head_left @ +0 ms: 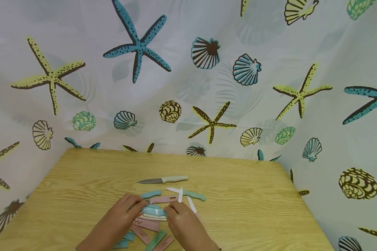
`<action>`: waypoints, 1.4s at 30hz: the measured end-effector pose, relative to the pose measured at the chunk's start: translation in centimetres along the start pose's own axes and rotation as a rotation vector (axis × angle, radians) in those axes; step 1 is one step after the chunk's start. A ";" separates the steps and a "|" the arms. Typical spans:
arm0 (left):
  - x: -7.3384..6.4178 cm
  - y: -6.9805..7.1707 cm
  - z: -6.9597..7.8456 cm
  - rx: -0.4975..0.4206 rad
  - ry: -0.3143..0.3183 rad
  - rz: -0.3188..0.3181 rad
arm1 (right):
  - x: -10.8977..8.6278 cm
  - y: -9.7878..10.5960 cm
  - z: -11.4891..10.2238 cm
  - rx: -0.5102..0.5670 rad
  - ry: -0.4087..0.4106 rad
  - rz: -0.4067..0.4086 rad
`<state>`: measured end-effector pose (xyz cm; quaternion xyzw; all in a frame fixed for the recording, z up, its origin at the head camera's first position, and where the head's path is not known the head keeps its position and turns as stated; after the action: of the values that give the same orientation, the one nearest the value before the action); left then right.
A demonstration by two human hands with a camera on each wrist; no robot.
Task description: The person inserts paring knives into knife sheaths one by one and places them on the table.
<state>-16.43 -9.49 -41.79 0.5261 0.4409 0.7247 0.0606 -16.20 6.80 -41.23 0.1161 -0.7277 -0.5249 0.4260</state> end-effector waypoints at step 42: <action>-5.9 -1.0 -4.6 -0.027 0.402 -0.443 | -4.6 1.1 9.3 0.199 -0.591 -0.095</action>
<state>-17.97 -14.74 -46.93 0.2622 0.5384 0.7893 0.1359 -20.01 16.27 -43.36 0.0336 -0.8614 -0.4816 0.1577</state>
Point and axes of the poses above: each hand's wrist, its own x-axis towards the middle knuckle, its own y-axis out of the back of the hand, z = x × y, the point moved 6 cm from there along x, towards the middle knuckle
